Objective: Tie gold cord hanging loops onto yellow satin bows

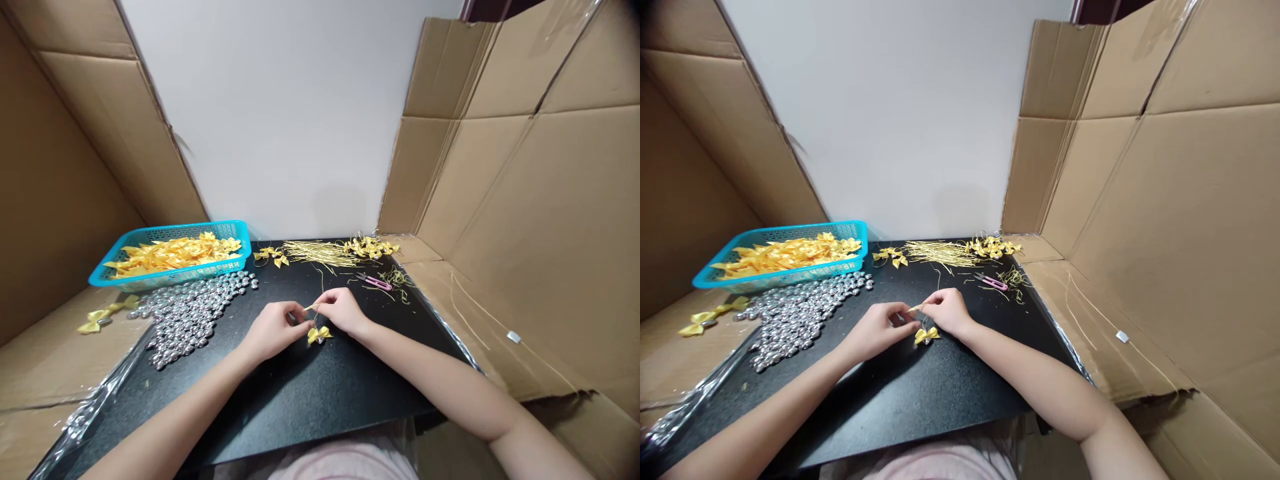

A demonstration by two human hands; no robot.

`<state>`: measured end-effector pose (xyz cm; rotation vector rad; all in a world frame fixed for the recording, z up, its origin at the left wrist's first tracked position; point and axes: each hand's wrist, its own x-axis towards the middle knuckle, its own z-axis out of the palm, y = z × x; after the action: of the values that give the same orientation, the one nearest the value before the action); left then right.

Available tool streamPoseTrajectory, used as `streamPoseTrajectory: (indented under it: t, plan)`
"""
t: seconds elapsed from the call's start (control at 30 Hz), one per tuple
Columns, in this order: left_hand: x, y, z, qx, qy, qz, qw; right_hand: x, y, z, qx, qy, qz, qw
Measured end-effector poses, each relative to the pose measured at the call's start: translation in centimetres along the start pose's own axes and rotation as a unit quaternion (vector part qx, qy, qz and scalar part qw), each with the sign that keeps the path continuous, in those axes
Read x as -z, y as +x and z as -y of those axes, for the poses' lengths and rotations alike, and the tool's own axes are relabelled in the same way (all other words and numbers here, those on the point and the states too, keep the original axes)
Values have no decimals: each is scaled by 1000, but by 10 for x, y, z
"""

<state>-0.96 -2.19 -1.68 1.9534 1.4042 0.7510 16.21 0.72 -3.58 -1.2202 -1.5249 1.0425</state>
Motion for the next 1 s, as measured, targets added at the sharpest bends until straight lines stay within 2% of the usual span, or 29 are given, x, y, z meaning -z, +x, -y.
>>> streamPoseTrajectory:
  t: [0.2,0.43,0.6,0.77,1.0]
  plan:
    - [-6,-3,0,-37,77,30,996,5,6,-4,-15,13,-1,1000]
    - [-17,-5,-2,-51,65,48,995,4,6,-6,-11,29,8,999]
    - [-16,-2,1,-41,-2,48,998,10,3,6,29,36,26,999]
    - [-16,2,5,-13,-123,39,992,17,-12,9,73,27,30,996]
    - [-20,2,4,14,-242,21,970,11,-23,-12,35,53,45,997]
